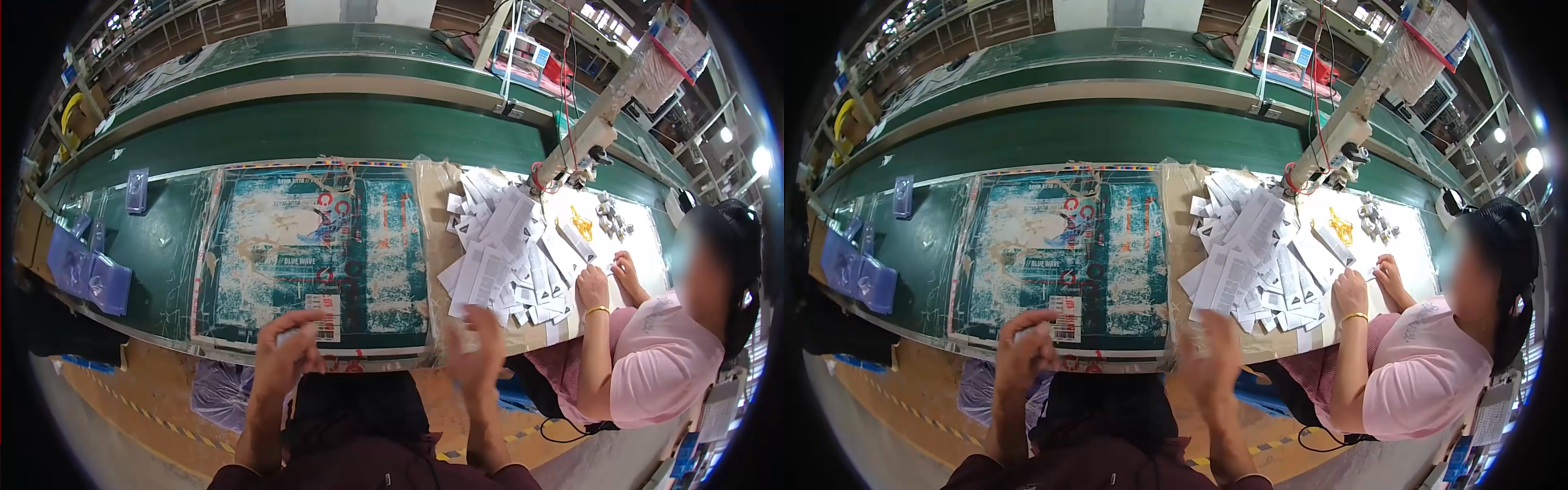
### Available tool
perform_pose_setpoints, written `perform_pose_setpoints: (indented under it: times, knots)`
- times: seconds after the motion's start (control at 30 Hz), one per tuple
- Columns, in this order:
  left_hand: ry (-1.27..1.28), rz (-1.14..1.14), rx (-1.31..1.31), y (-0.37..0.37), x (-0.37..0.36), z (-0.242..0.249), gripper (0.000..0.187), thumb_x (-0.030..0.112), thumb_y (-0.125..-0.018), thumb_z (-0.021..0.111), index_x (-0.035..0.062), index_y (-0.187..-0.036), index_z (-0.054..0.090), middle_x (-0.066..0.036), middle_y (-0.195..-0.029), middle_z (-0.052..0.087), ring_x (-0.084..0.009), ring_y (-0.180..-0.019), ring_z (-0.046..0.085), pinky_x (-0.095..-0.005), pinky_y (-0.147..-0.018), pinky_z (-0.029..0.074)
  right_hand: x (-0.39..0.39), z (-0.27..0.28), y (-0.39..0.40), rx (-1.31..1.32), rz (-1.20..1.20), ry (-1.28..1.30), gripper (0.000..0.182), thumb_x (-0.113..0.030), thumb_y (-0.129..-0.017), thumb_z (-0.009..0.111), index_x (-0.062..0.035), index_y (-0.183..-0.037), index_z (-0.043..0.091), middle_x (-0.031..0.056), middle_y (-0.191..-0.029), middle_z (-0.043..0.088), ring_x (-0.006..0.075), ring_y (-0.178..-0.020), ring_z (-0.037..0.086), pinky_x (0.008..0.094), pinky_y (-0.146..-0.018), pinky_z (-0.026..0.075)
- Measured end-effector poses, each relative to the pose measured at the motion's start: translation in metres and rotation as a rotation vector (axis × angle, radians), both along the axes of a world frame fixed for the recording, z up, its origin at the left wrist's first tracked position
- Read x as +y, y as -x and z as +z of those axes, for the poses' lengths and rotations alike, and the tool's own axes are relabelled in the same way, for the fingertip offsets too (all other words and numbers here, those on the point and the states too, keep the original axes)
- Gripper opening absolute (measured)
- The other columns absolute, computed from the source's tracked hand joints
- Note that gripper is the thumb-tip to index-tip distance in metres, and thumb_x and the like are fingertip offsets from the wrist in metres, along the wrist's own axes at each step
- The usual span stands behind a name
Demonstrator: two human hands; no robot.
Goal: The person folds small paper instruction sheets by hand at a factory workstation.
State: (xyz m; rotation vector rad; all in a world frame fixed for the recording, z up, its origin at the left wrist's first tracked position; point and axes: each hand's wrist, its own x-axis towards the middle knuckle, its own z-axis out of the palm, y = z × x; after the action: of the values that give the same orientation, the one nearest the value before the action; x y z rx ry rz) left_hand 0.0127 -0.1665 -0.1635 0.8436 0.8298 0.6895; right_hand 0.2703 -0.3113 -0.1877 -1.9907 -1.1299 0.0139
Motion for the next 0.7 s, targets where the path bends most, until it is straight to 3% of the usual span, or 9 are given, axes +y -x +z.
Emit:
perform_pose_setpoints:
  times: [0.07, 0.13, 0.2, 0.27, 0.3, 0.37, 0.5, 0.57, 0.7]
  knots:
    - [-0.033, 0.030, -0.002, 0.000, 0.000, -0.003, 0.030, 0.012, -0.096, 0.060, -0.0075, -0.118, 0.064, -0.002, -0.058, 0.055, -0.0096, -0.048, 0.054, -0.0278, -0.052, 0.052, -0.004, 0.000, -0.031, -0.032, -0.276, 0.096, 0.042, -0.021, -0.080, 0.082, -0.0011, -0.113, 0.065, 0.0182, -0.101, 0.065, 0.0325, -0.087, 0.064, 0.0425, -0.076, 0.051]
    - [-0.136, -0.030, 0.145, -0.003, -0.003, -0.010, 0.025, 0.011, -0.097, 0.060, -0.0069, -0.112, 0.067, -0.004, -0.064, 0.061, -0.0095, -0.051, 0.057, -0.0254, -0.054, 0.052, -0.005, -0.011, -0.044, -0.128, -0.296, 0.178, 0.040, -0.021, -0.081, 0.081, -0.0009, -0.113, 0.065, 0.0170, -0.097, 0.064, 0.0313, -0.084, 0.063, 0.0425, -0.074, 0.050]
    - [-0.188, -0.030, 0.128, -0.017, -0.011, -0.012, 0.023, 0.009, -0.097, 0.061, -0.0064, -0.111, 0.069, -0.004, -0.067, 0.063, -0.0091, -0.054, 0.059, -0.0242, -0.054, 0.051, -0.001, -0.023, -0.047, -0.226, -0.312, 0.249, 0.039, -0.020, -0.082, 0.079, -0.0008, -0.113, 0.064, 0.0158, -0.092, 0.063, 0.0302, -0.081, 0.062, 0.0425, -0.071, 0.048]
    - [-0.227, -0.010, 0.105, -0.022, -0.017, -0.019, 0.020, 0.008, -0.097, 0.061, -0.0059, -0.109, 0.070, -0.004, -0.070, 0.065, -0.0088, -0.057, 0.060, -0.0230, -0.055, 0.051, -0.002, -0.029, -0.044, 0.109, -0.353, 0.287, 0.044, -0.022, -0.080, 0.082, -0.0008, -0.114, 0.063, 0.0140, -0.091, 0.061, 0.0298, -0.086, 0.062, 0.0415, -0.072, 0.048]
    - [-0.254, -0.050, 0.097, -0.023, -0.017, -0.023, 0.020, 0.008, -0.097, 0.062, -0.0056, -0.110, 0.070, -0.004, -0.073, 0.066, -0.0084, -0.061, 0.062, -0.0225, -0.056, 0.051, -0.001, -0.029, -0.043, 0.099, -0.345, 0.286, 0.044, -0.022, -0.080, 0.082, -0.0008, -0.114, 0.063, 0.0140, -0.091, 0.061, 0.0298, -0.086, 0.062, 0.0415, -0.072, 0.048]
    - [-0.280, -0.081, 0.087, -0.022, -0.019, -0.025, 0.020, 0.008, -0.097, 0.063, -0.0053, -0.111, 0.070, -0.004, -0.077, 0.067, -0.0081, -0.064, 0.063, -0.0219, -0.057, 0.051, 0.002, -0.028, -0.037, -0.202, -0.404, 0.215, 0.052, -0.025, -0.077, 0.084, -0.0018, -0.118, 0.063, 0.0106, -0.085, 0.064, 0.0290, -0.082, 0.062, 0.0414, -0.072, 0.048]
    - [-0.280, -0.099, 0.096, -0.021, -0.025, -0.025, 0.022, 0.012, -0.098, 0.065, -0.0047, -0.110, 0.070, -0.005, -0.082, 0.068, -0.0074, -0.065, 0.063, -0.0213, -0.058, 0.051, 0.001, -0.028, -0.034, -0.215, -0.418, 0.231, 0.050, -0.024, -0.076, 0.085, -0.0007, -0.115, 0.064, 0.0095, -0.079, 0.063, 0.0270, -0.074, 0.062, 0.0391, -0.070, 0.048]
    - [-0.307, -0.101, 0.079, -0.021, -0.025, -0.022, 0.022, 0.014, -0.098, 0.065, -0.0046, -0.109, 0.070, -0.005, -0.083, 0.068, -0.0073, -0.065, 0.063, -0.0211, -0.058, 0.051, 0.005, -0.017, -0.037, 0.224, -0.425, 0.252, 0.044, -0.021, -0.077, 0.084, 0.0008, -0.109, 0.064, 0.0086, -0.076, 0.062, 0.0227, -0.067, 0.059, 0.0352, -0.068, 0.047]
    - [-0.258, -0.083, 0.048, -0.016, -0.025, -0.011, 0.020, 0.011, -0.096, 0.066, -0.0073, -0.101, 0.070, -0.004, -0.072, 0.063, -0.0066, -0.055, 0.057, -0.0258, -0.051, 0.053, -0.004, -0.032, -0.040, 0.304, -0.401, 0.234, 0.036, -0.016, -0.080, 0.081, 0.0020, -0.106, 0.064, 0.0088, -0.078, 0.060, 0.0173, -0.067, 0.055, 0.0315, -0.066, 0.045]
